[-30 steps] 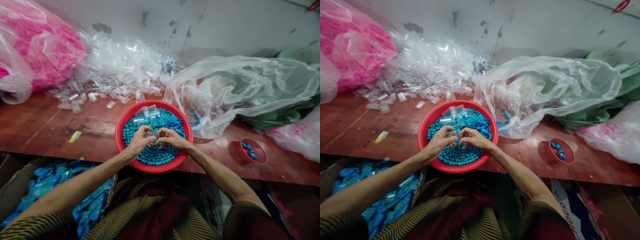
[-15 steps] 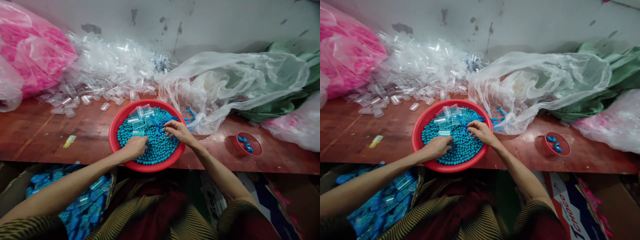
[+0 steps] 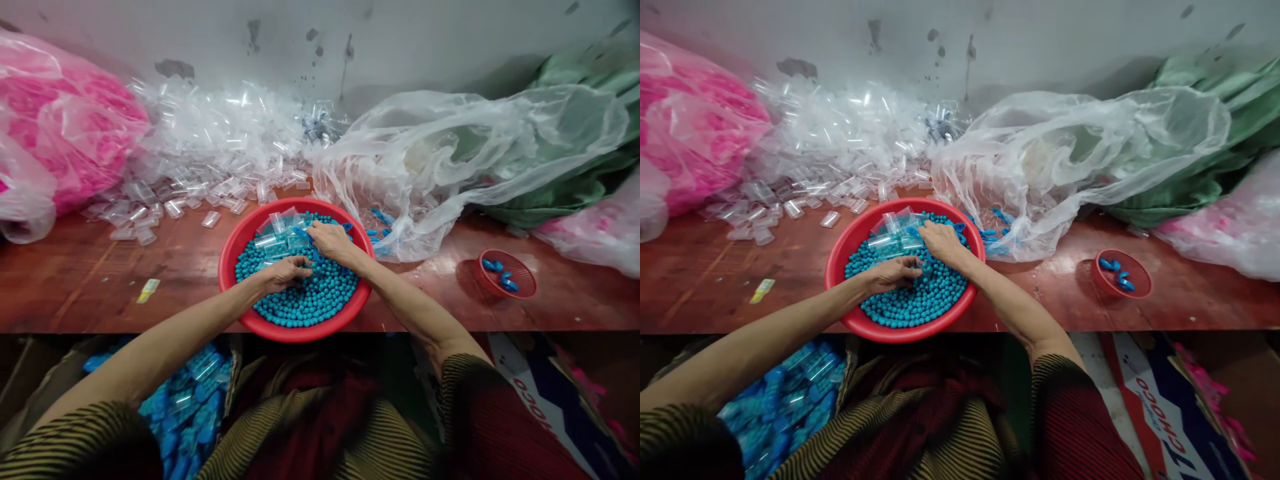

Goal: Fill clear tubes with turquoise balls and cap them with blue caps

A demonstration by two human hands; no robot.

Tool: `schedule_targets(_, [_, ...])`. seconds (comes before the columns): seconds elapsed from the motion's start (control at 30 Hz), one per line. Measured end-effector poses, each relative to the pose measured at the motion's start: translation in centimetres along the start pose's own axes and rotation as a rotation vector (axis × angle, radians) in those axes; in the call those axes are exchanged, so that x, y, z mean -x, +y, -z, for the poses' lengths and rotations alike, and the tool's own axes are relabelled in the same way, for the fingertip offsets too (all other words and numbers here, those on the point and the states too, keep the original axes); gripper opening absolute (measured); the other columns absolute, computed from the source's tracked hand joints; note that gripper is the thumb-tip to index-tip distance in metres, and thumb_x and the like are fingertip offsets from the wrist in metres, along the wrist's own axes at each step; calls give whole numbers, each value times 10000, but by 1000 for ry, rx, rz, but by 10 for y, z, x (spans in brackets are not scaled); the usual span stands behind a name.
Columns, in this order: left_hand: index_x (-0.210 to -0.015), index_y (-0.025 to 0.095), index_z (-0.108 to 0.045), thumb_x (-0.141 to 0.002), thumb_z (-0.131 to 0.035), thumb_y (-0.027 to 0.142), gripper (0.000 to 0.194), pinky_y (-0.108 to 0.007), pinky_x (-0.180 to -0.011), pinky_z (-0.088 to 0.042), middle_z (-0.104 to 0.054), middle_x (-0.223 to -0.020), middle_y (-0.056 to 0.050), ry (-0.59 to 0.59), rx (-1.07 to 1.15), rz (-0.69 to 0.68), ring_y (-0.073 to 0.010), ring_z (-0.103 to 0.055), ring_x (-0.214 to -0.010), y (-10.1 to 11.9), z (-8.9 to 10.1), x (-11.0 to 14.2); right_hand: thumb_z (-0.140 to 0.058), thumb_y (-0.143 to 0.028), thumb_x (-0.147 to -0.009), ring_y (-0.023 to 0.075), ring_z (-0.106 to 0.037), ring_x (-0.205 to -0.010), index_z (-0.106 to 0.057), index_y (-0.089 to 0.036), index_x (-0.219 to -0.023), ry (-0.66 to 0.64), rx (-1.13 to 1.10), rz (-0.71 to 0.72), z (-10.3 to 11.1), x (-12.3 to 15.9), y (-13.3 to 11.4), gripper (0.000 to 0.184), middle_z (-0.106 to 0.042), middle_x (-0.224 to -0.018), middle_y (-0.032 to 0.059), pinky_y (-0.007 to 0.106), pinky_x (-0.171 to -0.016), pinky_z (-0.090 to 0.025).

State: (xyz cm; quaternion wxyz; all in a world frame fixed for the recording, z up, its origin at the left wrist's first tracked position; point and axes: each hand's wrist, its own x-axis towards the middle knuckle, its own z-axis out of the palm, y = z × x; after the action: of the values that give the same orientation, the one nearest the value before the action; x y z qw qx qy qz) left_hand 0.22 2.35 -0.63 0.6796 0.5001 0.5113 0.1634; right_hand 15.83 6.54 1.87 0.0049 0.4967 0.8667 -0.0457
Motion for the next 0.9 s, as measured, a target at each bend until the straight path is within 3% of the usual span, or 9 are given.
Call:
schedule_targets(0.1, [-890, 171, -557, -622, -728, 185, 317, -231, -533, -449, -551, -647, 33, -29, 308, 49, -100, -542, -554, -2, 7, 10, -252, -195, -940, 251, -607, -920, -544, -167, -1146, -44, 62, 28, -4, -1, -2, 358, -606, -1093, 130, 330, -706, -427])
schedule_targets(0.2, [-899, 164, -566, -630, -739, 177, 320, -246, -574, -477, -604, -697, 7, -9, 386, 31, -117, -591, -604, -2, 10, 21, -270, -193, -930, 258, -609, -900, -518, -177, -1194, -79, 77, 18, -3, 6, -1, 363, -619, -1064, 129, 328, -685, -417])
schedule_targets(0.3, [-880, 157, -556, -635, -740, 171, 307, -245, -622, -502, -636, -763, -10, 18, 439, -30, -121, -623, -667, -4, 10, 33, -259, -198, -935, 247, -611, -863, -408, -232, -1322, -33, 79, -9, 4, 19, -2, 417, -631, -1043, 114, 318, -669, -404])
schedule_targets(0.4, [-890, 170, -522, -655, -733, 233, 322, -251, -552, -501, -646, -753, -20, 12, 396, 5, -152, -645, -631, -9, 8, 42, -226, -204, -944, 239, -612, -846, -478, -230, -1263, -29, 116, -28, 10, 35, -10, 407, -626, -1039, 128, 315, -673, -398])
schedule_targets(0.53, [-844, 166, -507, -660, -723, 309, 318, -199, -392, -400, -550, -622, 45, 105, 263, 62, -109, -566, -430, -14, 4, 46, -300, -242, -940, 245, -621, -834, -607, -168, -1042, -133, 142, 28, 7, 51, -24, 332, -629, -983, 149, 307, -653, -404])
schedule_targets(0.63, [-863, 166, -512, -655, -718, 319, 331, -178, -396, -379, -532, -621, 57, 102, 248, 22, -83, -548, -446, -15, 2, 48, -497, -376, -878, 240, -615, -864, -589, -149, -1073, -278, 37, 157, 1, 52, -22, 313, -633, -1000, 142, 284, -662, -409])
schedule_targets(0.73, [-919, 168, -515, -664, -701, 332, 355, -162, -405, -344, -584, -645, 32, 67, 232, -7, -71, -526, -469, -15, 3, 52, -548, -252, -848, 196, -597, -894, -577, -158, -1091, -416, -71, 294, -3, 48, -12, 262, -640, -998, 99, 246, -693, -397])
schedule_targets(0.8, [-934, 166, -513, -672, -686, 341, 359, -159, -414, -329, -609, -651, 13, 66, 222, -9, -69, -514, -472, -15, 4, 54, -487, -173, -865, 180, -586, -868, -583, -169, -1075, -384, -62, 299, -6, 47, -8, 231, -632, -967, 81, 245, -676, -380])
schedule_targets(0.9, [-922, 164, -505, -682, -664, 332, 333, -166, -433, -352, -620, -651, 0, 85, 215, -3, -78, -521, -488, -15, 4, 57, -395, -190, -911, 185, -558, -802, -603, -188, -1018, -252, 42, 261, -10, 51, -8, 234, -594, -972, 91, 272, -626, -350])
